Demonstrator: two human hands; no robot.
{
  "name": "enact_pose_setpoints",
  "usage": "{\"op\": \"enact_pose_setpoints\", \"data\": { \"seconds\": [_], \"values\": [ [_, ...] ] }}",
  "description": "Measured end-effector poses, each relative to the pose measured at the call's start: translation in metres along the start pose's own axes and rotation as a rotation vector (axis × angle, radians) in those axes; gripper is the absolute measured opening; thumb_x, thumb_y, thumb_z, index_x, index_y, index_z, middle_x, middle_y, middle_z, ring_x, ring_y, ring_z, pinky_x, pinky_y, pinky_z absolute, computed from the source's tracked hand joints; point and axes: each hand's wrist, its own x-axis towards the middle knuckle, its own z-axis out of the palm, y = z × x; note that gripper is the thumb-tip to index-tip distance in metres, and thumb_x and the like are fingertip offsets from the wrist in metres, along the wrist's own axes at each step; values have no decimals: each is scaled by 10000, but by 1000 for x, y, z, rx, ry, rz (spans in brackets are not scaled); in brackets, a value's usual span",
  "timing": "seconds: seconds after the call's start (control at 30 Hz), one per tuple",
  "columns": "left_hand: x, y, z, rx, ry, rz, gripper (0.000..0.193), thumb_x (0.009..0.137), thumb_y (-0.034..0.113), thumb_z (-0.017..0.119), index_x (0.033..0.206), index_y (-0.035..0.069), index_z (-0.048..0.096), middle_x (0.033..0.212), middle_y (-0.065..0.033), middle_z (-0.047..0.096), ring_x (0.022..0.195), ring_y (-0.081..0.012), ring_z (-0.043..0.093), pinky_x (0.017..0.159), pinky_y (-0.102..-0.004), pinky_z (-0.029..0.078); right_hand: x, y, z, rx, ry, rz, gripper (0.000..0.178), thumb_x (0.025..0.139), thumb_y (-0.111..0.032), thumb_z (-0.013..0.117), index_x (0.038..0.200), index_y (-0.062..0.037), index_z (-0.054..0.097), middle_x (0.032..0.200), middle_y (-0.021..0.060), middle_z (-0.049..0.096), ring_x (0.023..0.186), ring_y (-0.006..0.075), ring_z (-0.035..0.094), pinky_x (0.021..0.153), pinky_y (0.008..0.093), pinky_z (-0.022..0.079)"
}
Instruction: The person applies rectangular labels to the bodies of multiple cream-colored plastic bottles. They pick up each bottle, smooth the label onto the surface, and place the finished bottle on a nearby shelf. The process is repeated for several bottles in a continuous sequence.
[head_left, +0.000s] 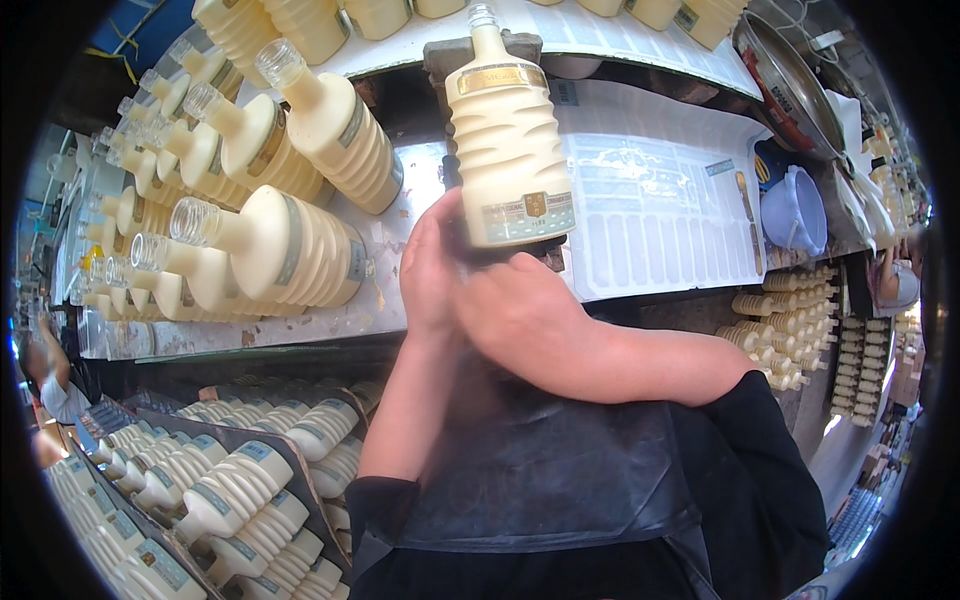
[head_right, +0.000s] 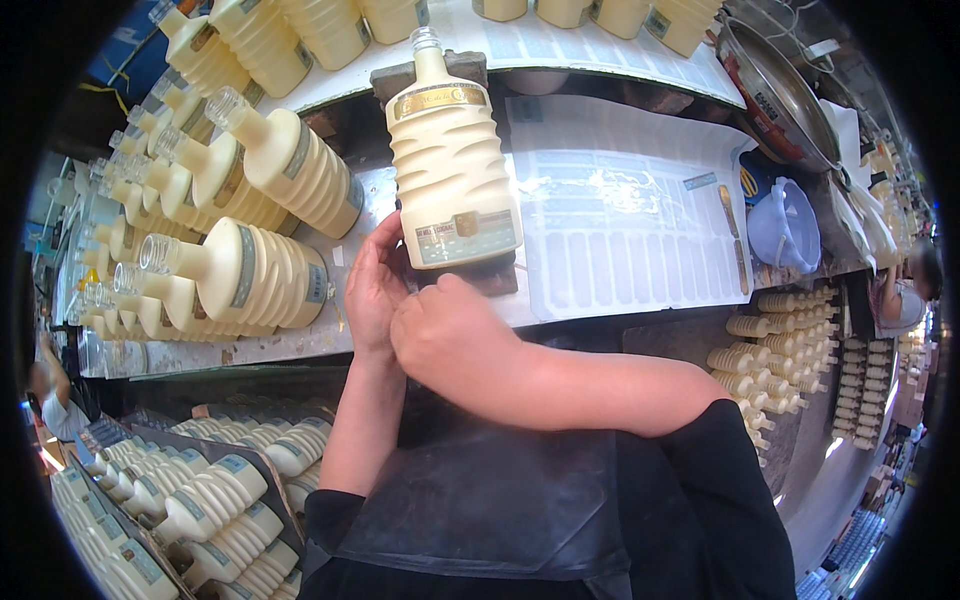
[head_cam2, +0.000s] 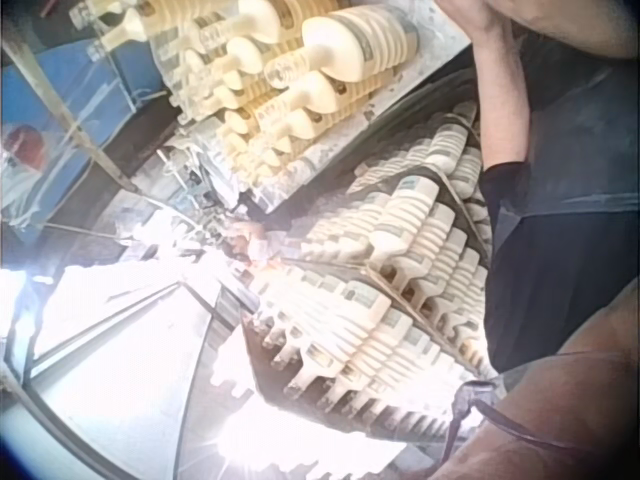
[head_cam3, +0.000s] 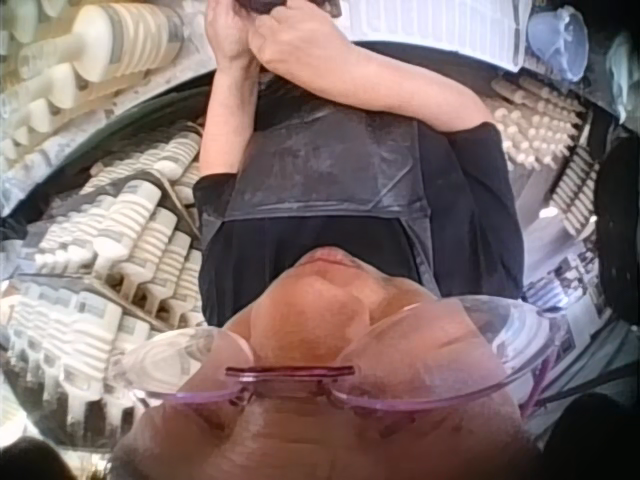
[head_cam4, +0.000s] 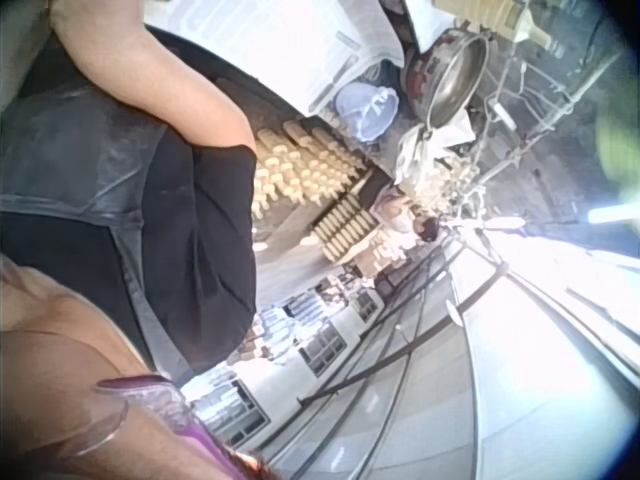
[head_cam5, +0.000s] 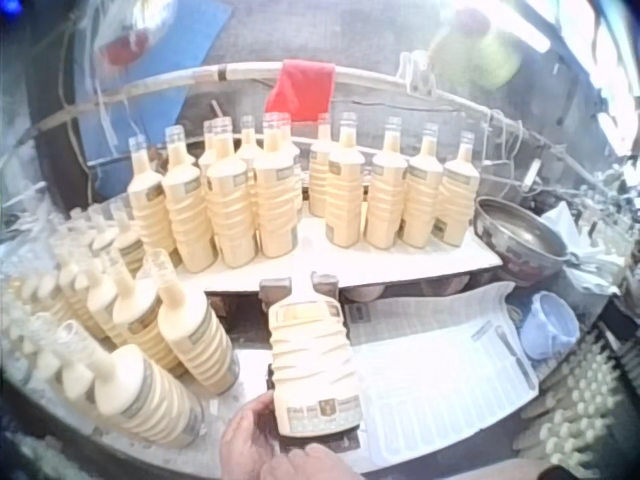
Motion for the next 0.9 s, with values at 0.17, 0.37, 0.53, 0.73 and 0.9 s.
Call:
{"op": "enact_pose_setpoints", "data": {
  "seconds": [0.17, 0.37, 0.53, 0.73, 0.9],
  "values": [
    [1, -9, -4, 46, 70, 8, 458, 1124, 258, 333, 1367, -56, 562, 1369, -155, 597, 1299, -242, 528, 1153, -391, 367, -6, 23, -29, 342, 279, 169, 299, 766, 19, 724, 1053, -65, 732, 947, 104, 739, 800, 264, 704, 696, 365, 542],
    [1, -11, 4, 79, 94, 56, 408, 1109, 235, 406, 1367, -37, 567, 1366, -144, 598, 1280, -229, 540, 1131, -378, 388, -31, 62, -29, 105, 560, 204, 259, 771, 2, 722, 1024, -57, 729, 1003, 106, 741, 826, 269, 730, 702, 368, 551],
    [1, -16, 7, 95, 103, 73, 367, 1077, 183, 506, 1384, -11, 559, 1335, -122, 611, 1223, -198, 575, 1071, -348, 443, -41, 39, -12, 271, 423, 146, 234, 789, -26, 718, 1022, -46, 715, 947, 91, 716, 788, 231, 713, 659, 333, 550],
    [-7, -16, 20, 640, 161, 275, 554, 1000, 269, 598, 1457, -11, 458, 1329, -146, 528, 1263, -259, 472, 1115, -432, 352, -36, 68, -20, 961, 661, 812, 299, 969, 9, 561, 1255, -15, 477, 1185, 109, 614, 1045, 145, 637, 865, 295, 565],
    [3, -13, 45, 1097, 241, 362, 714, 940, 370, 629, 1481, -35, 398, 1301, -193, 469, 1269, -343, 405, 1129, -484, 291, -39, 45, -8, 833, 411, 851, 333, 950, -71, 554, 1272, 0, 504, 1221, 247, 602, 1148, 424, 603, 997, 447, 472]
  ]
}}
